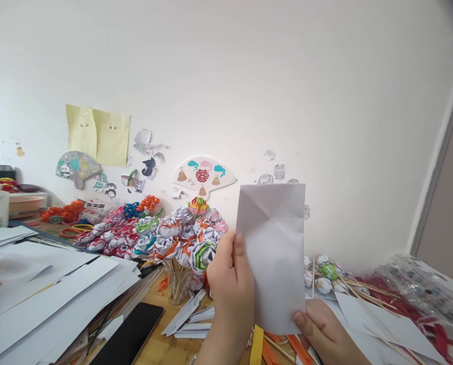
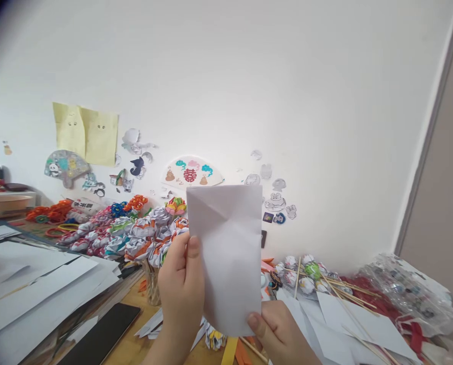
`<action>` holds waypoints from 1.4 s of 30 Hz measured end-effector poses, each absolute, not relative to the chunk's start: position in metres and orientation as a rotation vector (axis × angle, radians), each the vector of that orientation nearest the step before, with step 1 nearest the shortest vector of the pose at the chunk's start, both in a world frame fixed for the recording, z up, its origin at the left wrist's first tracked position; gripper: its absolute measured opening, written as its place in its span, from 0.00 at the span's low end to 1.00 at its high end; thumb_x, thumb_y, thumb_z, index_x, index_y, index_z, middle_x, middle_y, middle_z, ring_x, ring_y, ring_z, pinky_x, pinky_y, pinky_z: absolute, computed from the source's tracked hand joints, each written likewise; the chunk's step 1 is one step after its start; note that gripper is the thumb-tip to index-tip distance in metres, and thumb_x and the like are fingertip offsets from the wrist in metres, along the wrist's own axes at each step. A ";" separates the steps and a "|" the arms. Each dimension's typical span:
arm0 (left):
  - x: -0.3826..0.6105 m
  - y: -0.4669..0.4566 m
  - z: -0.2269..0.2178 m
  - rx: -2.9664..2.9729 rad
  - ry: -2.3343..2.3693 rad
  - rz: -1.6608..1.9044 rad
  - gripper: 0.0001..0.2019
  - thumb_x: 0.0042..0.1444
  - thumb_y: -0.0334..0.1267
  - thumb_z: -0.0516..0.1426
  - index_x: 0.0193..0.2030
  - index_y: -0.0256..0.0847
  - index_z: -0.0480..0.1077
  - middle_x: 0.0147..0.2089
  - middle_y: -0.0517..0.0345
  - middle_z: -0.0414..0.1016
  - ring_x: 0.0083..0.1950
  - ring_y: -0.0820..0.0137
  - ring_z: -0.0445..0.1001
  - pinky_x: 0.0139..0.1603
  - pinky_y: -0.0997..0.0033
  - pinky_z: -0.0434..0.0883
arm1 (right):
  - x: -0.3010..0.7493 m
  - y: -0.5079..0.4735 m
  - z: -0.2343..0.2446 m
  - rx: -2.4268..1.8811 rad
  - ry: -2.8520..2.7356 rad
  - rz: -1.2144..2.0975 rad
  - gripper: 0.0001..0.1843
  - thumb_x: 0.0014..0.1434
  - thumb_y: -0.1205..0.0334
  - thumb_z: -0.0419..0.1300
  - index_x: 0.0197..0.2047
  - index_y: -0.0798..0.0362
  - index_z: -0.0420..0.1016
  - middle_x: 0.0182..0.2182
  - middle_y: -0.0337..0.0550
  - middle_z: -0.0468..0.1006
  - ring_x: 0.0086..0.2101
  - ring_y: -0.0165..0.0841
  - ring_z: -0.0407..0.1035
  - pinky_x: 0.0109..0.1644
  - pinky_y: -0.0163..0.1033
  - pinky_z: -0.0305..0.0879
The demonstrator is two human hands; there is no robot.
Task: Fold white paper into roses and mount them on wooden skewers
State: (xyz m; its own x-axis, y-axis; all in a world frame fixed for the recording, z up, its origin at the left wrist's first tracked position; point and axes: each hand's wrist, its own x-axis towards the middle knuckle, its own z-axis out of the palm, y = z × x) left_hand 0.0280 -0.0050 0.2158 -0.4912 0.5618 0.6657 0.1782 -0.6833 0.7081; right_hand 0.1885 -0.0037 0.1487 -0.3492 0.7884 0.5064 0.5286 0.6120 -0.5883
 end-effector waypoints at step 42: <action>0.031 -0.030 0.038 1.527 0.363 1.116 0.62 0.37 0.68 0.57 0.68 0.44 0.23 0.72 0.46 0.36 0.71 0.51 0.37 0.67 0.56 0.44 | 0.155 -0.049 0.017 -1.104 -1.540 0.281 0.32 0.58 0.38 0.47 0.59 0.47 0.64 0.50 0.51 0.65 0.51 0.47 0.62 0.53 0.50 0.60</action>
State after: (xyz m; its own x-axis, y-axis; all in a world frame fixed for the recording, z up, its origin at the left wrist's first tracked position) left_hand 0.0307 -0.0304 0.0385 0.4997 0.7447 0.4423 -0.3421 -0.2994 0.8907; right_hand 0.1554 -0.0489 0.0166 0.1062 0.7582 0.6433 0.4817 0.5267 -0.7003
